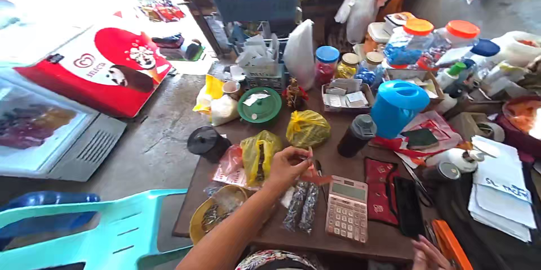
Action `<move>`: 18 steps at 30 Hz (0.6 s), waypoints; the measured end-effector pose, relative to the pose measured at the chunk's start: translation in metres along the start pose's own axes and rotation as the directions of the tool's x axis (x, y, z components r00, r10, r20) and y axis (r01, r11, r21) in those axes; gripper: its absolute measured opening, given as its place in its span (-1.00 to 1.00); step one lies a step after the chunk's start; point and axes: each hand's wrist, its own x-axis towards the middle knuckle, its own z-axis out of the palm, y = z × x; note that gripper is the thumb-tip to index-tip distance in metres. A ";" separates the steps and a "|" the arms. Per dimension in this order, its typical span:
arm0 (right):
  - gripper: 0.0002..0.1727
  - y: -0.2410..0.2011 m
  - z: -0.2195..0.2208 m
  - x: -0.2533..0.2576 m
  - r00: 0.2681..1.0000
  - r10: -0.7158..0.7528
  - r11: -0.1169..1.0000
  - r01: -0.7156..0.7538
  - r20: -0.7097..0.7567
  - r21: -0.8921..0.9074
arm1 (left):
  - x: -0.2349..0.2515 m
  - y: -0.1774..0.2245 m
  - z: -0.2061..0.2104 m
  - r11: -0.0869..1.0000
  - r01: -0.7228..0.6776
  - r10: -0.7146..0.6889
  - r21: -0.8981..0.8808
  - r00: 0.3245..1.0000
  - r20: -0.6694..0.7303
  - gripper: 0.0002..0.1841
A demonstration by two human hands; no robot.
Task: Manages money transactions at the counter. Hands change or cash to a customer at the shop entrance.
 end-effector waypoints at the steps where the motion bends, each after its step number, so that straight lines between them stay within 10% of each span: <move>1: -0.80 -0.018 0.022 0.002 0.989 -0.056 0.995 0.043 0.139 0.093 | -0.018 0.008 -0.019 0.997 -0.031 0.027 -0.070 0.998 -0.063 -0.80; 4: -0.77 -0.076 0.110 -0.010 0.807 -0.321 0.930 0.168 0.496 0.327 | -0.067 0.022 -0.073 0.980 -0.089 0.043 -0.177 0.968 -0.247 -0.80; 8: -0.25 -0.157 0.228 -0.074 0.527 -0.596 0.800 0.326 0.607 0.503 | -0.120 0.026 -0.148 0.957 -0.171 0.043 -0.233 0.882 -0.469 -0.79; 13: -0.85 -0.233 0.330 -0.194 0.414 -0.706 0.699 0.276 0.575 0.660 | -0.191 0.015 -0.276 0.923 -0.274 0.034 -0.271 0.759 -0.651 -0.79; 18: -0.88 -0.295 0.422 -0.314 0.307 -0.756 0.635 0.131 0.578 0.761 | -0.267 -0.017 -0.433 0.784 -0.247 -0.306 -0.570 0.645 -0.700 -0.74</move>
